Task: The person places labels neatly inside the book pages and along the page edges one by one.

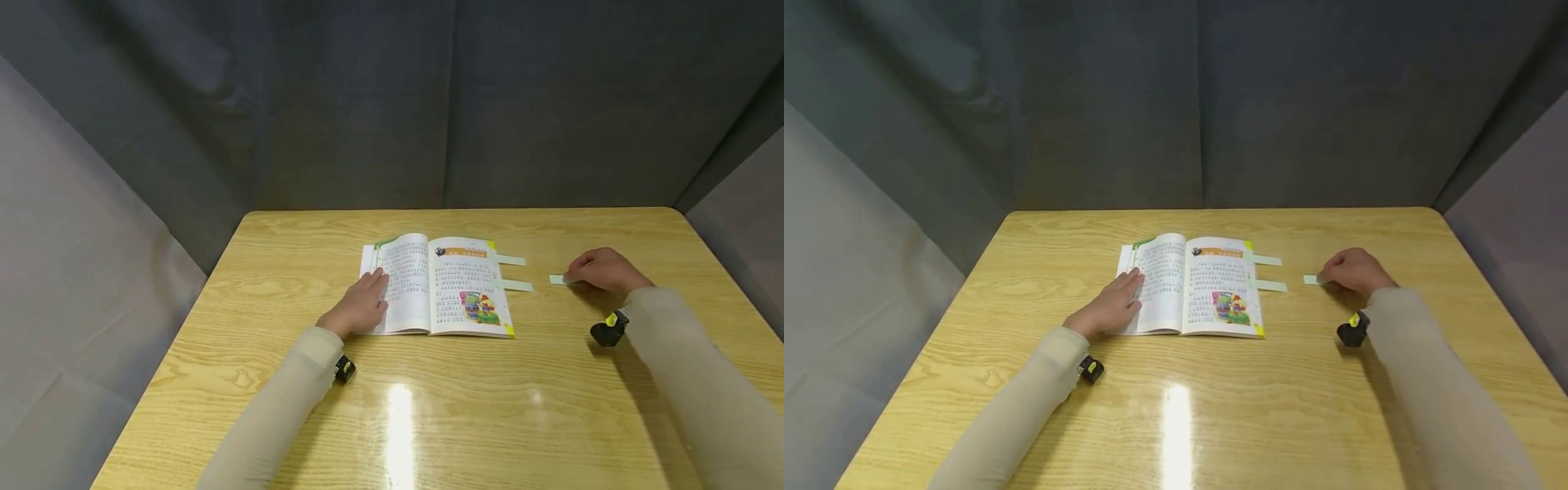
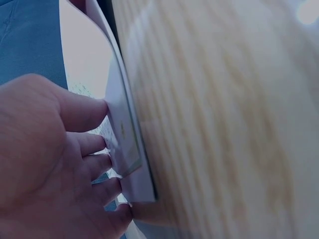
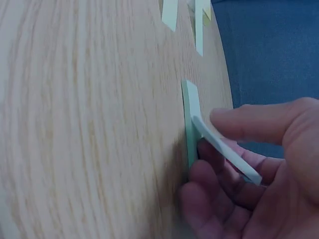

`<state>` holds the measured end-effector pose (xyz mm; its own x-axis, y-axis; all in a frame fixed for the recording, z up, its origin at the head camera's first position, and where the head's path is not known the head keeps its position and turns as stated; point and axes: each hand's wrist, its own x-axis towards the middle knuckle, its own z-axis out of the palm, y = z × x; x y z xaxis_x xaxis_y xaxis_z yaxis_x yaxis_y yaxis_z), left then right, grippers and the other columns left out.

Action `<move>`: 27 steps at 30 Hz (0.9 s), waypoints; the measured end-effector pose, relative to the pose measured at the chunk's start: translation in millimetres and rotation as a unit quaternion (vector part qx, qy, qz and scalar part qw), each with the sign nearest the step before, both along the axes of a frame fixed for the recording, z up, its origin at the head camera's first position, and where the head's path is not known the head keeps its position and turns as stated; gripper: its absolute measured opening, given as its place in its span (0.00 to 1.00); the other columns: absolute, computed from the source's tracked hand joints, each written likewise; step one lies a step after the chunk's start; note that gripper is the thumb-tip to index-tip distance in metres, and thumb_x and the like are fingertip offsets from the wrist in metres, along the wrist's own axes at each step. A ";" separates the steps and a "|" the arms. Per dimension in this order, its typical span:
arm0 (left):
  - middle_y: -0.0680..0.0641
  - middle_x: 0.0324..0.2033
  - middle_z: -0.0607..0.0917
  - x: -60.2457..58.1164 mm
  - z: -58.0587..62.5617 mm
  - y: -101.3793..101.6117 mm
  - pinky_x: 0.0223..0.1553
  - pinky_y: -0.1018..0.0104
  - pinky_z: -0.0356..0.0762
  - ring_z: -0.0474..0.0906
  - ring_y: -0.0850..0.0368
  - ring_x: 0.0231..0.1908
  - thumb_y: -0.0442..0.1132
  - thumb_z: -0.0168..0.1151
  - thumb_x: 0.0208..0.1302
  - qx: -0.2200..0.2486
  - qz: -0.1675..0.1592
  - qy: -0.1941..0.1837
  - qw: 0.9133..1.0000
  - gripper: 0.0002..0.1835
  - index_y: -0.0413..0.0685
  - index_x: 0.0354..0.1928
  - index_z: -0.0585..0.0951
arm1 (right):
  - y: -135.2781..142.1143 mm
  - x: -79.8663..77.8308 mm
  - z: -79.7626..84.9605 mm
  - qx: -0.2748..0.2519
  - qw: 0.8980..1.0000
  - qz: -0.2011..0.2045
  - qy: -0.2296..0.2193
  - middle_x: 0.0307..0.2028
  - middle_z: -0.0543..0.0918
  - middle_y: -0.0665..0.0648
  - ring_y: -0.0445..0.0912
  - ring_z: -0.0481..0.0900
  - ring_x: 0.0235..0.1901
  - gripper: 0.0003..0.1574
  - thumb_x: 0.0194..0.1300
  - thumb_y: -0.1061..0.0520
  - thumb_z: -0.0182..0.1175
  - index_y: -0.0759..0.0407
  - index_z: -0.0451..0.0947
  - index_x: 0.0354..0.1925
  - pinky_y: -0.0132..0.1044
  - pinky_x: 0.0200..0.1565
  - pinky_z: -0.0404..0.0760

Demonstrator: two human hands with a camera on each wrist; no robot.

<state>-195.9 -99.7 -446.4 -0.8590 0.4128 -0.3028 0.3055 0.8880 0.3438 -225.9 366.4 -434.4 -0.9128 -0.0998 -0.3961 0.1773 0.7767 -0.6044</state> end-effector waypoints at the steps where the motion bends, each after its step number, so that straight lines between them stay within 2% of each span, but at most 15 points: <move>1: 0.43 0.80 0.44 0.1 -0.3 -0.4 0.80 0.50 0.42 0.39 0.44 0.80 0.46 0.40 0.77 0.000 0.000 0.001 1.000 0.34 0.43 0.79 0.48 | -1.0 -0.5 0.3 0.002 1.000 0.001 -0.001 0.39 0.82 0.58 0.47 0.77 0.36 0.28 0.65 0.49 0.63 0.72 0.75 0.51 0.38 0.35 0.79; 9: 0.44 0.80 0.44 0.8 0.8 -0.4 0.80 0.50 0.42 0.39 0.45 0.80 0.46 0.40 0.78 0.005 0.000 -0.002 1.000 0.33 0.43 0.79 0.48 | -4.1 -3.5 1.5 0.032 0.999 0.013 0.006 0.28 0.81 0.54 0.47 0.75 0.29 0.18 0.63 0.55 0.59 0.71 0.78 0.43 0.38 0.31 0.76; 13: 0.44 0.80 0.44 1.0 0.5 -0.3 0.80 0.50 0.42 0.39 0.45 0.80 0.46 0.40 0.78 0.003 0.000 -0.003 1.000 0.33 0.43 0.79 0.48 | -3.9 -5.0 1.3 0.036 0.999 0.006 0.001 0.25 0.81 0.52 0.47 0.74 0.26 0.16 0.61 0.55 0.60 0.69 0.81 0.39 0.38 0.30 0.74; 20: 0.43 0.80 0.43 1.6 0.6 0.6 0.80 0.50 0.41 0.39 0.45 0.80 0.46 0.40 0.78 0.005 -0.005 -0.003 1.000 0.33 0.43 0.79 0.48 | -3.9 -2.2 3.1 0.037 0.999 -0.017 0.001 0.31 0.85 0.55 0.48 0.77 0.31 0.25 0.63 0.49 0.64 0.71 0.80 0.45 0.37 0.32 0.77; 22: 0.43 0.80 0.44 1.6 1.1 0.4 0.80 0.50 0.42 0.39 0.44 0.80 0.45 0.40 0.78 0.006 -0.005 -0.004 1.000 0.33 0.42 0.79 0.48 | -5.3 -1.6 3.2 0.046 0.999 -0.013 0.008 0.31 0.84 0.55 0.48 0.77 0.31 0.25 0.62 0.48 0.64 0.69 0.80 0.44 0.37 0.32 0.76; 27: 0.43 0.80 0.44 1.2 1.1 0.2 0.80 0.50 0.42 0.39 0.45 0.80 0.45 0.40 0.78 0.005 -0.002 -0.005 1.000 0.33 0.43 0.79 0.48 | -6.5 -2.5 2.5 0.062 0.998 -0.008 0.014 0.22 0.79 0.52 0.47 0.73 0.25 0.16 0.61 0.52 0.62 0.66 0.83 0.35 0.36 0.29 0.71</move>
